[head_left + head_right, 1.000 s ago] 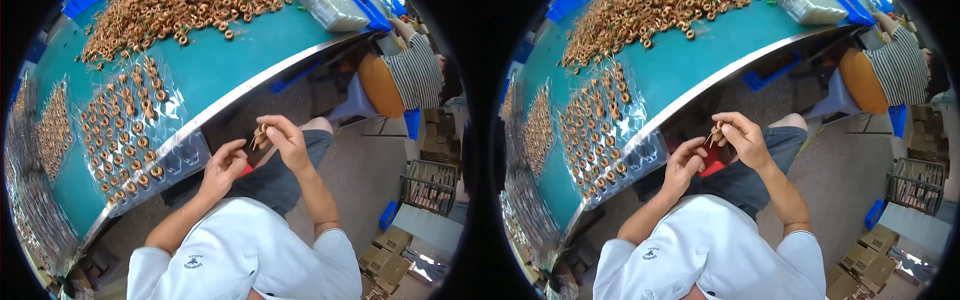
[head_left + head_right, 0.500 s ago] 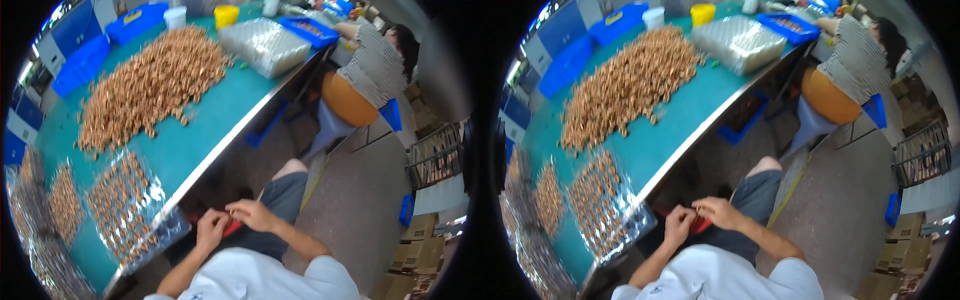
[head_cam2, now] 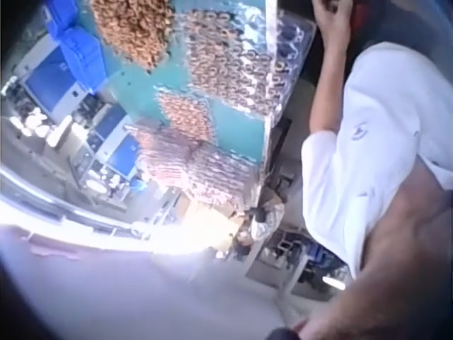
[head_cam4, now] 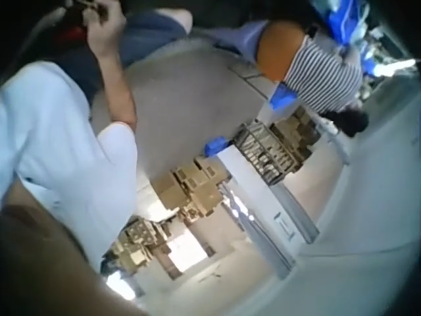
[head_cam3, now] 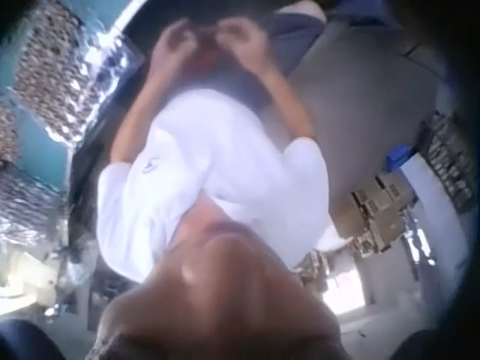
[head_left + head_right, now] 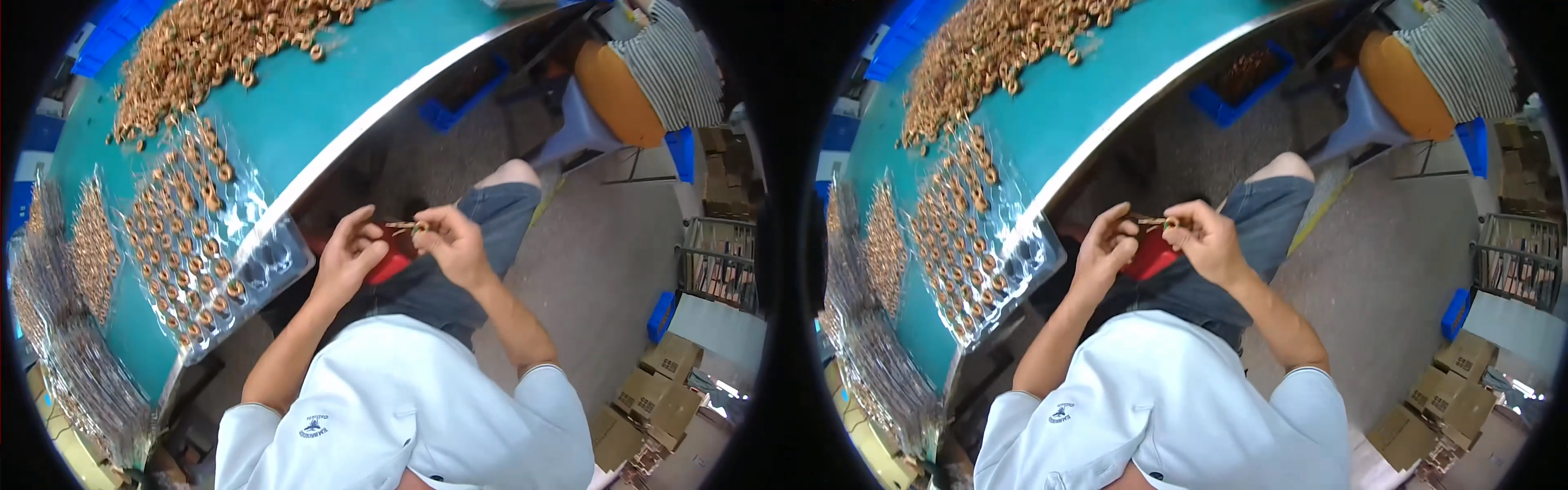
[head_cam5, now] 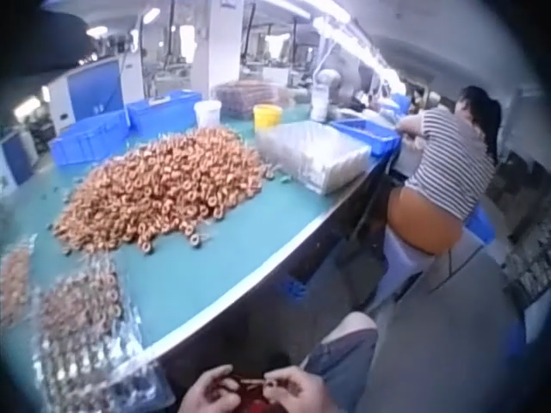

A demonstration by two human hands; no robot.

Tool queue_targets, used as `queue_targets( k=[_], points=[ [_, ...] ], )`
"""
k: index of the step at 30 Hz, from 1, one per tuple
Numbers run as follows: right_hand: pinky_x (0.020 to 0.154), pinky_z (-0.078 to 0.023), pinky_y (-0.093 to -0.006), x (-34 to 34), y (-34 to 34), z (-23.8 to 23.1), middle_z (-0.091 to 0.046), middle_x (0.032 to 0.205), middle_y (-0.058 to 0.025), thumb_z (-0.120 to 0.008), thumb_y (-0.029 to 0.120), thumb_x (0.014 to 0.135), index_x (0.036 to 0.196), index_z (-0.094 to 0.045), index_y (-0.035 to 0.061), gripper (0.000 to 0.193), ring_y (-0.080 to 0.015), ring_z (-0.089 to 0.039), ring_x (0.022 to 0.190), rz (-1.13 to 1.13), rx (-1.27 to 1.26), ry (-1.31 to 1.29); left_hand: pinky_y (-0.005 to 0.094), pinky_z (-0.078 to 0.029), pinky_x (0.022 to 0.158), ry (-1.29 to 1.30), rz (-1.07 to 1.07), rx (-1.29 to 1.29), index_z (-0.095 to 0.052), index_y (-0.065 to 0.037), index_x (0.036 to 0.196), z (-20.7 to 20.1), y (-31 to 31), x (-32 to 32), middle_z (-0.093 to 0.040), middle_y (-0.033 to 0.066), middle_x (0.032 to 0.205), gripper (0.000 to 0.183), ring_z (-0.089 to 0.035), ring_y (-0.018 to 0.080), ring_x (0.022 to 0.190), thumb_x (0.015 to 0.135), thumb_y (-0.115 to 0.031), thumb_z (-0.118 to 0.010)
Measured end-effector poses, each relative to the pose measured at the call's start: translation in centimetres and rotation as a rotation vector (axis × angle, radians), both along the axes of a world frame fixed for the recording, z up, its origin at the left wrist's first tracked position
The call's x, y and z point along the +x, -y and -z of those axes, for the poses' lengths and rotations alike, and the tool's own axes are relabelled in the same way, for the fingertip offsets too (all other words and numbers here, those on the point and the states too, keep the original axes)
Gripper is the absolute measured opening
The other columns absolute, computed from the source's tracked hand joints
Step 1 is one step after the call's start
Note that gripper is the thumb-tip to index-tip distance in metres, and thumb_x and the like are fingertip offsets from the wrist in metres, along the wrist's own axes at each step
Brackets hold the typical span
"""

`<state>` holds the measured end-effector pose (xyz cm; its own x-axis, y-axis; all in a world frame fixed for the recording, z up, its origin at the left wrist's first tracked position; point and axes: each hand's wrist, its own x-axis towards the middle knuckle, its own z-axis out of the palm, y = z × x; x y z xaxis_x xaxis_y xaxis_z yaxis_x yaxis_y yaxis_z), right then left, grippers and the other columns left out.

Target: Assembling toroidal electronic components by trimming wires with cutters and placing them into a plastic sorting tray.

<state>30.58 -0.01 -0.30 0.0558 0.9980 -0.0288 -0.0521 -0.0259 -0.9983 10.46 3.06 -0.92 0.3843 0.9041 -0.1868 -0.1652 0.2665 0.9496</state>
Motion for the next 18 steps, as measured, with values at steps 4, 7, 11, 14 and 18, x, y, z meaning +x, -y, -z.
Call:
queue_targets(
  k=[4, 7, 11, 14, 18],
  points=[
    [0.066, -0.053, -0.0214, -0.5, 1.2, 1.1, -0.066, 0.088, -0.0059, -0.071, 0.006, 0.087, 0.109, -0.059, -0.0034, 0.026, -0.0081, -0.062, 0.074, -0.034, -0.051, -0.081, 0.0212, -0.042, 0.062, 0.073, 0.097, -0.29, -0.055, 0.001, 0.128, 0.7, 1.0, 0.7, -0.062, 0.0029, 0.091, 0.047, -0.051, 0.0078, 0.071, 0.093, -0.028, -0.066],
    [0.066, -0.053, -0.0215, -0.9, 2.5, 1.5, -0.066, 0.089, -0.0063, -0.071, 0.007, 0.087, 0.109, -0.059, -0.0033, 0.027, -0.0085, -0.063, 0.075, -0.06, -0.068, -0.077, 0.0215, -0.041, 0.059, 0.059, 0.091, -0.336, -0.066, -0.001, 0.111, 0.9, 2.3, 0.8, -0.062, 0.0005, 0.081, 0.034, -0.05, 0.0073, 0.065, 0.092, -0.029, -0.067],
    [0.063, -0.054, -0.0246, -1.4, 3.0, 0.5, -0.067, 0.086, -0.008, -0.073, 0.009, 0.085, 0.107, -0.061, -0.0014, 0.027, -0.0125, -0.065, 0.072, -0.079, 0.035, 0.213, 0.0208, -0.037, 0.056, 0.033, 0.049, -0.363, -0.068, -0.002, 0.091, 1.9, 3.7, 0.1, -0.059, -0.0005, 0.073, 0.022, -0.047, 0.0067, 0.061, 0.091, -0.024, -0.068],
    [0.06, -0.053, -0.0282, -0.9, 2.8, 0.0, -0.067, 0.082, -0.0103, -0.075, 0.009, 0.082, 0.104, -0.062, 0.0002, 0.027, -0.0191, -0.066, 0.069, -0.062, 0.281, 0.582, 0.0204, -0.035, 0.055, 0.033, 0.023, -0.304, -0.066, -0.002, 0.085, 0.9, 4.0, -0.1, -0.057, -0.0006, 0.071, 0.02, -0.045, 0.0062, 0.061, 0.091, -0.021, -0.068],
    [0.056, -0.052, -0.0311, -0.7, 1.9, 0.1, -0.066, 0.08, -0.012, -0.077, 0.009, 0.078, 0.1, -0.063, 0.0016, 0.027, -0.0252, -0.064, 0.066, -0.057, 0.477, 0.715, 0.0204, -0.034, 0.054, 0.039, -0.025, -0.257, -0.067, -0.002, 0.084, 0.3, 3.0, 0.1, -0.055, -0.0012, 0.068, 0.019, -0.044, 0.0063, 0.06, 0.091, -0.019, -0.068]
  ],
)
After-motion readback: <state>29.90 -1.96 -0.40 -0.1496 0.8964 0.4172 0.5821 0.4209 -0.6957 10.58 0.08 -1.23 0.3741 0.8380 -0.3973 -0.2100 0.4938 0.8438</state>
